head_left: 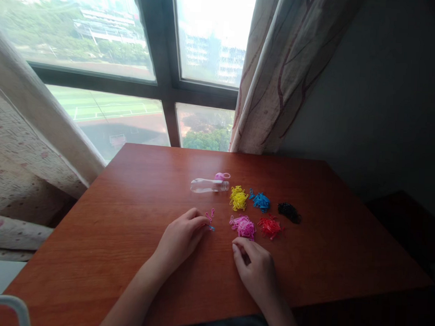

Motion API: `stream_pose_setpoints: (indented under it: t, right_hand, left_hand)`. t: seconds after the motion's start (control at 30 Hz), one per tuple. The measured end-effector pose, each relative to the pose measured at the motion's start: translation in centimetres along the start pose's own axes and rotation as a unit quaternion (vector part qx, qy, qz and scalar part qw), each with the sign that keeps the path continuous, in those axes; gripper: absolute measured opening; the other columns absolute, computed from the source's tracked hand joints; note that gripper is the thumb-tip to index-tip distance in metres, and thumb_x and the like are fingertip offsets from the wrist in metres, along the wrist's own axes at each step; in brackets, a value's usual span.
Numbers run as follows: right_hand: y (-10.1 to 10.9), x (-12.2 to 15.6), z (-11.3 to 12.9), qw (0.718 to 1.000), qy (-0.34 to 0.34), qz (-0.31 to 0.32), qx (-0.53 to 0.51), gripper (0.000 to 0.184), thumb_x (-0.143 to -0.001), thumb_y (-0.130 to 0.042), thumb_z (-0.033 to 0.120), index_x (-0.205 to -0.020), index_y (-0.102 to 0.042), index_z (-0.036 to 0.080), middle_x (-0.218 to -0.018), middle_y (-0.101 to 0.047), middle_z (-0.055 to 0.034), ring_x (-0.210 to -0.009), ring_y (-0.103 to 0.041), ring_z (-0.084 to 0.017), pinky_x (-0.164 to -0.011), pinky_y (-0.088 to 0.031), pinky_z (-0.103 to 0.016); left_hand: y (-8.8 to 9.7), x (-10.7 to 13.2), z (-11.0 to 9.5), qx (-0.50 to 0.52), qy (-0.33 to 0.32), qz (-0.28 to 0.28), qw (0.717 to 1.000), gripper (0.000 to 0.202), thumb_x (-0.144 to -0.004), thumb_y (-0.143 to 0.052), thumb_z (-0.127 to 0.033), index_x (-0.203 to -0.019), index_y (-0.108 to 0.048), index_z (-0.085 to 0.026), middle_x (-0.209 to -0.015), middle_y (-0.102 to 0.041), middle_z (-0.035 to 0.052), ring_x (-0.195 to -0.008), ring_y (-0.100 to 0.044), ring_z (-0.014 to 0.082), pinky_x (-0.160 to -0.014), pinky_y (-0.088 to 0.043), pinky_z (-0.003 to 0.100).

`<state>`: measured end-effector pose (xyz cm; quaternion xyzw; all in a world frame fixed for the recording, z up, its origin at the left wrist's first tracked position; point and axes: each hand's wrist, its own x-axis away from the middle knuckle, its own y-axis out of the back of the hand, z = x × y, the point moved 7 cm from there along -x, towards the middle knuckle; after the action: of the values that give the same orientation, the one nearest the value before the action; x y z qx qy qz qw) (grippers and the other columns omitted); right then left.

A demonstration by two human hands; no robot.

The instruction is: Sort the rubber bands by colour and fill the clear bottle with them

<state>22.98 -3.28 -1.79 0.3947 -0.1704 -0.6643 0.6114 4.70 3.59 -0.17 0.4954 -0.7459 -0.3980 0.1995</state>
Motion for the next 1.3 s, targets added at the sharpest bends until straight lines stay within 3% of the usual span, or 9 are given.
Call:
stream_pose_setpoints:
  t: [0.33,0.47,0.63,0.73,0.93,1.13,1.3]
  right_hand:
    - [-2.9,-2.5,2.5,0.999,-0.015,0.024,0.016,0.017,-0.09,-0.056,0.019,-0.103,-0.066,0.022,-0.072,-0.069,0.0004,-0.067,-0.065,-0.018,-0.064,-0.042,-0.025]
    - [-2.6,-2.5,2.6,1.0,-0.02,0.004,-0.01,0.013,-0.09,-0.054,0.018,-0.09,-0.067,0.021,-0.073,-0.07,-0.0004,-0.067,-0.066,-0.016,-0.064,-0.042,-0.023]
    - [-1.1,-2.3,2.3,0.998,-0.03,-0.034,-0.04,0.017,-0.092,-0.051,0.022,-0.087,-0.067,0.02,-0.07,-0.069,-0.0018,-0.063,-0.064,-0.015,-0.063,-0.045,-0.023]
    - [1.3,-3.1,0.7,0.996,-0.037,-0.074,-0.024,0.02,-0.092,-0.05,0.027,-0.089,-0.069,0.02,-0.072,-0.07,-0.0026,-0.061,-0.064,-0.015,-0.059,-0.046,-0.023]
    - [6.9,-6.5,-5.4,0.981,-0.085,-0.141,0.106,0.026,-0.09,-0.052,0.036,-0.086,-0.071,0.018,-0.064,-0.067,-0.0032,-0.058,-0.062,-0.017,-0.06,-0.042,-0.025]
    - [7.7,-8.2,-9.3,0.97,-0.113,-0.128,0.176,0.026,-0.089,-0.051,0.033,-0.09,-0.073,0.018,-0.067,-0.069,-0.0049,-0.065,-0.065,-0.019,-0.062,-0.041,-0.026]
    - [7.8,-7.9,-9.0,0.966,-0.115,-0.143,0.18,0.03,-0.089,-0.05,0.035,-0.096,-0.073,0.017,-0.067,-0.07,-0.006,-0.065,-0.066,-0.02,-0.062,-0.043,-0.027]
  left_hand:
    - [-0.3,0.4,-0.3,0.047,-0.038,0.009,0.998,0.026,-0.09,-0.049,-0.015,-0.102,-0.07,-0.024,-0.1,-0.064,0.0039,-0.086,-0.063,0.0155,-0.077,-0.048,0.024]
    - [0.0,0.4,-0.6,0.056,-0.038,0.008,0.998,0.024,-0.089,-0.05,-0.016,-0.1,-0.07,-0.023,-0.099,-0.065,0.0041,-0.086,-0.063,0.0154,-0.077,-0.048,0.024]
    - [0.8,0.4,0.0,0.037,0.006,-0.01,0.999,0.022,-0.093,-0.048,-0.024,-0.101,-0.068,-0.023,-0.099,-0.064,0.0039,-0.082,-0.062,0.015,-0.073,-0.047,0.024]
    - [1.1,0.5,0.9,0.003,0.042,-0.022,0.999,0.021,-0.094,-0.048,-0.029,-0.096,-0.067,-0.023,-0.096,-0.064,0.0034,-0.077,-0.061,0.0151,-0.069,-0.045,0.025]
    - [1.1,0.5,1.2,-0.04,0.057,-0.007,0.998,0.022,-0.094,-0.046,-0.029,-0.092,-0.067,-0.023,-0.096,-0.063,0.003,-0.081,-0.063,0.0167,-0.072,-0.045,0.026]
    - [1.1,0.5,1.1,-0.04,0.056,-0.004,0.998,0.023,-0.095,-0.045,-0.027,-0.091,-0.067,-0.023,-0.095,-0.063,0.0028,-0.083,-0.063,0.0168,-0.073,-0.045,0.026]
    - [1.0,0.4,1.2,-0.046,0.056,-0.006,0.997,0.021,-0.094,-0.047,-0.026,-0.09,-0.067,-0.025,-0.093,-0.063,0.0019,-0.081,-0.063,0.016,-0.072,-0.044,0.025]
